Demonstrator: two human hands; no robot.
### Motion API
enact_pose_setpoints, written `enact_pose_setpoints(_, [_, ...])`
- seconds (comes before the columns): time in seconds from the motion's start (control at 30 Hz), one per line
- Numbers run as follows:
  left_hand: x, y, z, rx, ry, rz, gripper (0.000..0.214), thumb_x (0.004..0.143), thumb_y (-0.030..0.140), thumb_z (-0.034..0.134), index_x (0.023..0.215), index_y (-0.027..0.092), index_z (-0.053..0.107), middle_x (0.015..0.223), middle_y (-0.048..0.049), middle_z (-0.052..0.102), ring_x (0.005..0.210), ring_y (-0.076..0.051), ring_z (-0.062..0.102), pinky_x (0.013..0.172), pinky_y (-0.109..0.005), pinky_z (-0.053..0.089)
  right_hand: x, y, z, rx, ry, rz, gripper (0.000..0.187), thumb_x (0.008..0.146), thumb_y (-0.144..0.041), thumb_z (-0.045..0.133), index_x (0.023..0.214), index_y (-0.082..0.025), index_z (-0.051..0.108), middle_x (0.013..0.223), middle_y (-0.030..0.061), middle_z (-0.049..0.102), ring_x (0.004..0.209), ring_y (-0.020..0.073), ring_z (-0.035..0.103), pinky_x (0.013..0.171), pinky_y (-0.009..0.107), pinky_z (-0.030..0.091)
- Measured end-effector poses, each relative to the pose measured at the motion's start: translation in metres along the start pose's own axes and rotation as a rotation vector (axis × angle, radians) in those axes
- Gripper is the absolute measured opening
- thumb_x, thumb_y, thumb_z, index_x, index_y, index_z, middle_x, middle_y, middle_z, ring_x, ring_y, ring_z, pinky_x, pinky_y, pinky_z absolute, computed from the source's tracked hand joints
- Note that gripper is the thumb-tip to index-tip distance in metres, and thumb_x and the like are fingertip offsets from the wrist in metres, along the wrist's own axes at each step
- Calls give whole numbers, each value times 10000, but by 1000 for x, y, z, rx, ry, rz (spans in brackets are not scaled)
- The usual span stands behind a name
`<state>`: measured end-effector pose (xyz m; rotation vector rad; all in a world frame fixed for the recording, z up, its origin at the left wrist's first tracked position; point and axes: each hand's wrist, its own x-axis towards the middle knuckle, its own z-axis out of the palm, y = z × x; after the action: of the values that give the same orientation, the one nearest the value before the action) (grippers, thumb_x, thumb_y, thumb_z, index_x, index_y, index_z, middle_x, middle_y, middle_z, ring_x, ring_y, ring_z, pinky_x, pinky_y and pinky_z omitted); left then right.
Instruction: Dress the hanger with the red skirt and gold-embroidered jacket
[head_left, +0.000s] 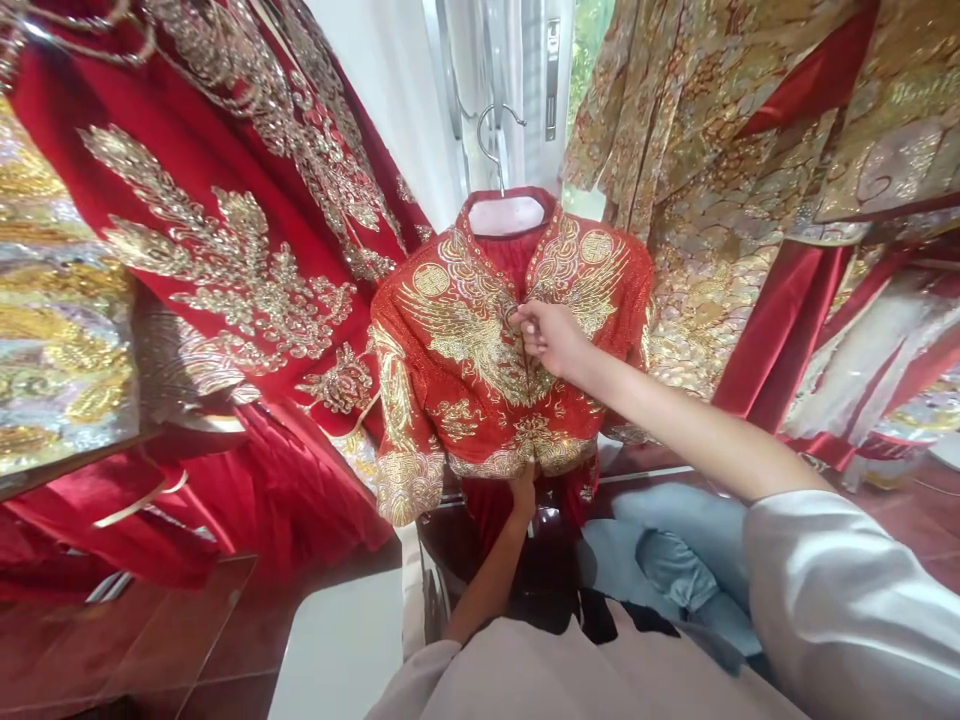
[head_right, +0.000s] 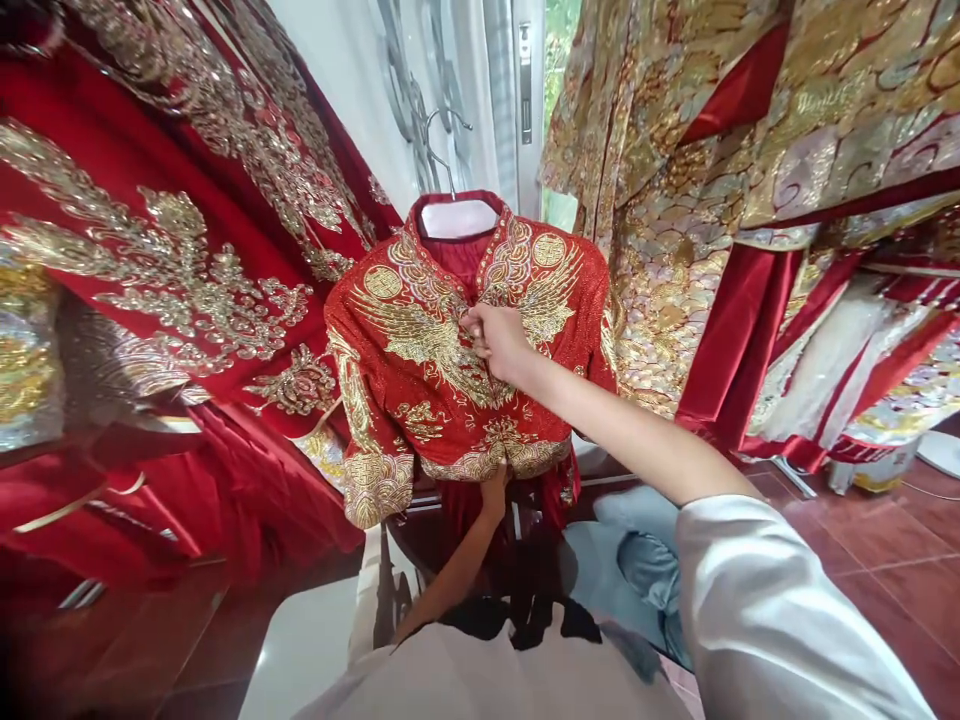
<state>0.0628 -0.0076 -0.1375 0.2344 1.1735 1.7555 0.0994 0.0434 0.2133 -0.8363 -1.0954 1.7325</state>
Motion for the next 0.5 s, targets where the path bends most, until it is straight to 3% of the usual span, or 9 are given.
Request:
enact_pose_setpoints(0.1, [1,-3,-7,-8,26,30,403,635,280,819,967,188,608,1032,-63,661,965,-217,633,859,-351,501,0,4,-3,-32,-25,-114,268,851,-64,448,600,-112,529,388,-83,346,319,19,225,330,177,133])
enact_pose_setpoints(0.2, [-1,-5,-9,3,16,28,439,592,310,838,947,172,620,1001,-79,669,926,-229,640,822,-353,509,-1,-3,-3,-26,-41,-129,289,848,-61,452,573,-115,521,377,-83,345,314,15,228,326,169,143])
enact_pose_setpoints(0.37, [1,-10,-11,29,36,-10,463,632,334,813,1016,193,597,1064,-70,658,951,-209,633,814,-317,502,2,-12,-2,-63,-52,-154,297,820,-67,454,533,-131,498,375,-81,338,311,13,216,327,174,133])
enact_pose_setpoints(0.5, [10,-7,-14,80,26,-104,326,719,366,755,928,162,610,928,-77,672,852,-205,653,764,-310,504,-9,-10,-4,-286,-95,-186,264,801,-82,468,556,-129,556,386,-73,360,323,19,219,343,187,128])
